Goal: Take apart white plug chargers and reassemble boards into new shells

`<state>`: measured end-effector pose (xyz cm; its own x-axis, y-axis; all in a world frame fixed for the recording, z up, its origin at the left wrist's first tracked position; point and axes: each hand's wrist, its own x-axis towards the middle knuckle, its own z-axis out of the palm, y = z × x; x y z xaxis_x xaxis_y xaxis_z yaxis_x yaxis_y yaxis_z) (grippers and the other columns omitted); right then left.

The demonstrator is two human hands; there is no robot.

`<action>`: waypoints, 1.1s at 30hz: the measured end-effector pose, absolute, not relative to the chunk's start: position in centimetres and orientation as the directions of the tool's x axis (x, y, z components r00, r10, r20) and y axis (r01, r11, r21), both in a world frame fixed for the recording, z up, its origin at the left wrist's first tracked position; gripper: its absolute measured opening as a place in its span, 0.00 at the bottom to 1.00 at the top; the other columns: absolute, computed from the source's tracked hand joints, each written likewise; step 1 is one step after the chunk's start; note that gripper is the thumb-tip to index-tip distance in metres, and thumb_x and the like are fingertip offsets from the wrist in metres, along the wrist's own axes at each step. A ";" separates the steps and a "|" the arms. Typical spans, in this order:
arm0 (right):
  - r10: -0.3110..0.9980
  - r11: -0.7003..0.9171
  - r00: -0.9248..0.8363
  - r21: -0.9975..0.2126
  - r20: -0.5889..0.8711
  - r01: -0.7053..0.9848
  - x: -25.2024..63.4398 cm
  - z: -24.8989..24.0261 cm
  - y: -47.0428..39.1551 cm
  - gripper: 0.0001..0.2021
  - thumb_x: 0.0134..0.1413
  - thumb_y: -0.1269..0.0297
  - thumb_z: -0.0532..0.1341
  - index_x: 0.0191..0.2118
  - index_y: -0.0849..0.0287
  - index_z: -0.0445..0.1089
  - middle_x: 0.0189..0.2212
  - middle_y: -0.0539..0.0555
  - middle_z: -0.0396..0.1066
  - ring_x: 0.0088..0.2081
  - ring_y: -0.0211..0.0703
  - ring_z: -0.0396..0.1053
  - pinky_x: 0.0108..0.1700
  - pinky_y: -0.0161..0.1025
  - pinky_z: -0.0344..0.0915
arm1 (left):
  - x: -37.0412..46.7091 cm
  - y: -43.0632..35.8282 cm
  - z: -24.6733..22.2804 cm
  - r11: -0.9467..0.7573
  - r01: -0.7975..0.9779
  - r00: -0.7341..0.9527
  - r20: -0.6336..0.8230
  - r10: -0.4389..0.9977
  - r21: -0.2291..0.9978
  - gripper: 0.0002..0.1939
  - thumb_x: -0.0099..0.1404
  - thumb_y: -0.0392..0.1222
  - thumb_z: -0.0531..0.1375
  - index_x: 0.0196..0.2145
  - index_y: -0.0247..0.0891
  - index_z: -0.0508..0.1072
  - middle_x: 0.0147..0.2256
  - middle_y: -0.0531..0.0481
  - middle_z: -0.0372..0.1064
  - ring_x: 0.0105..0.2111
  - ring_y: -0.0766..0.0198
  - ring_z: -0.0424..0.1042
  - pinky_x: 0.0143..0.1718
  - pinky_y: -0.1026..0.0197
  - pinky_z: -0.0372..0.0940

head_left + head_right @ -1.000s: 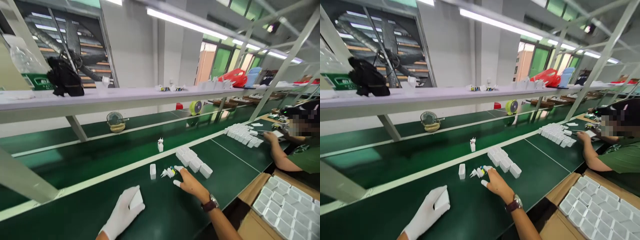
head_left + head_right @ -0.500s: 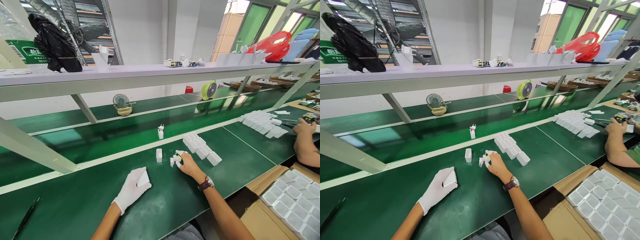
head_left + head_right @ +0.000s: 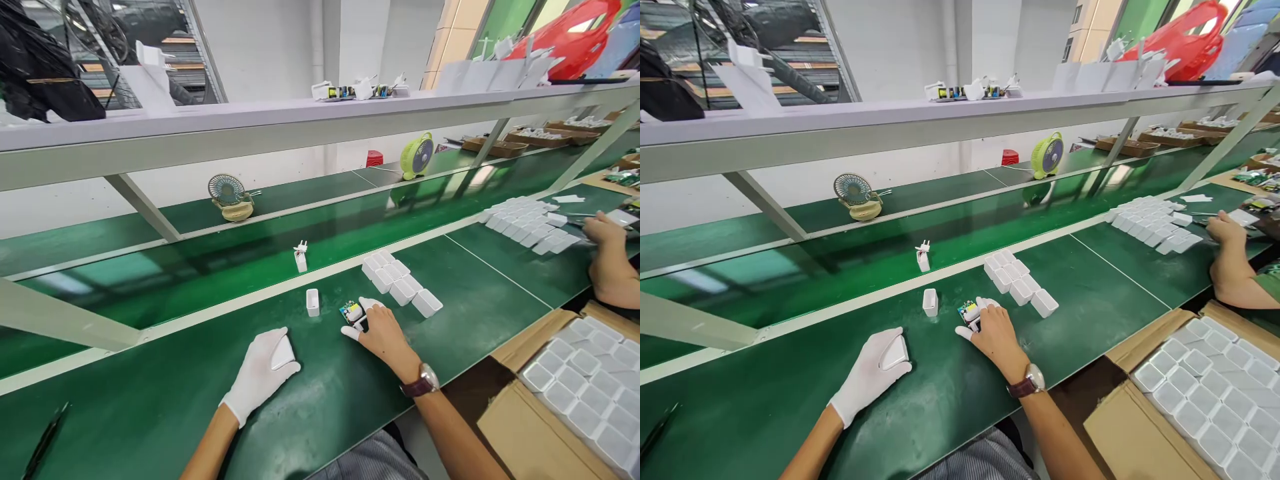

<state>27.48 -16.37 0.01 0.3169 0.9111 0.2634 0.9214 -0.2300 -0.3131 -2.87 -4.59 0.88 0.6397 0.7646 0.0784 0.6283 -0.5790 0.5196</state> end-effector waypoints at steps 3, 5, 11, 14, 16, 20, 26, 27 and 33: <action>0.901 -0.298 0.359 -0.252 0.245 0.921 26.5 -0.3 -15.4 0.15 0.60 0.53 0.62 0.39 0.62 0.72 0.39 0.67 0.74 0.46 0.62 0.71 0.51 0.55 0.65 | -2.6 -4.6 0.5 -0.637 0.637 0.641 0.161 0.750 0.434 0.38 0.56 0.56 0.68 0.60 0.40 0.65 0.58 0.40 0.66 0.59 0.42 0.63 0.61 0.39 0.60; 0.897 -0.306 0.370 -0.265 0.242 0.914 26.6 -0.6 -15.2 0.09 0.61 0.60 0.60 0.35 0.61 0.71 0.35 0.65 0.73 0.42 0.60 0.71 0.50 0.54 0.65 | -2.4 -4.6 0.5 -0.629 0.660 0.628 0.158 0.762 0.410 0.33 0.55 0.55 0.68 0.55 0.40 0.69 0.55 0.40 0.68 0.56 0.41 0.65 0.58 0.39 0.61; 0.882 -0.195 0.389 -0.545 0.266 0.815 27.7 -0.4 -17.4 0.20 0.56 0.64 0.61 0.54 0.61 0.66 0.46 0.63 0.70 0.43 0.53 0.72 0.46 0.49 0.72 | -1.8 -6.0 2.0 -0.451 0.617 0.534 0.078 0.842 0.645 0.28 0.57 0.49 0.68 0.53 0.43 0.67 0.53 0.45 0.67 0.55 0.50 0.68 0.58 0.48 0.63; 0.892 -0.006 0.363 -0.796 0.269 0.605 27.0 0.9 -19.3 0.26 0.58 0.64 0.60 0.62 0.56 0.61 0.53 0.61 0.65 0.46 0.49 0.73 0.48 0.47 0.74 | -1.7 -7.1 3.0 -0.363 0.557 0.521 0.026 0.853 0.747 0.26 0.57 0.44 0.66 0.51 0.44 0.65 0.52 0.48 0.68 0.52 0.54 0.70 0.56 0.51 0.65; 0.924 0.074 0.285 -0.852 0.254 0.519 25.8 2.1 -20.4 0.26 0.60 0.65 0.60 0.64 0.52 0.60 0.55 0.60 0.62 0.46 0.47 0.72 0.46 0.44 0.75 | -1.6 -7.7 3.3 -0.350 0.508 0.543 0.023 0.839 0.787 0.25 0.56 0.41 0.66 0.50 0.43 0.64 0.50 0.48 0.68 0.48 0.57 0.71 0.52 0.54 0.67; 0.957 0.165 0.148 -0.888 0.250 0.430 22.7 4.0 -21.2 0.28 0.60 0.68 0.60 0.65 0.50 0.58 0.56 0.60 0.61 0.44 0.44 0.72 0.40 0.39 0.77 | -1.5 -8.6 3.2 -0.329 0.447 0.586 0.006 0.811 0.832 0.30 0.53 0.41 0.67 0.52 0.42 0.60 0.43 0.50 0.67 0.37 0.62 0.71 0.42 0.57 0.69; 0.920 0.371 -0.067 -0.805 0.385 0.463 19.6 5.1 -20.3 0.29 0.62 0.74 0.57 0.67 0.49 0.57 0.55 0.60 0.62 0.52 0.47 0.70 0.42 0.39 0.79 | -1.0 -9.2 2.1 -0.365 0.361 0.641 0.056 0.766 0.858 0.23 0.50 0.40 0.68 0.40 0.39 0.61 0.30 0.57 0.62 0.26 0.69 0.62 0.28 0.64 0.61; 0.916 0.381 -0.084 -0.789 0.391 0.483 19.4 5.1 -20.2 0.30 0.62 0.75 0.57 0.67 0.49 0.56 0.55 0.60 0.63 0.53 0.48 0.69 0.42 0.39 0.79 | -0.9 -9.2 2.0 -0.370 0.344 0.649 0.067 0.758 0.863 0.20 0.50 0.38 0.66 0.38 0.39 0.60 0.28 0.59 0.60 0.25 0.70 0.59 0.26 0.65 0.59; 0.919 0.370 -0.110 -0.730 0.379 0.575 18.7 4.5 -20.1 0.31 0.60 0.74 0.60 0.66 0.48 0.56 0.57 0.61 0.63 0.54 0.51 0.68 0.43 0.43 0.80 | -0.7 -9.2 2.2 -0.378 0.329 0.685 0.057 0.726 0.865 0.16 0.48 0.34 0.62 0.34 0.40 0.60 0.26 0.59 0.58 0.24 0.71 0.58 0.23 0.65 0.56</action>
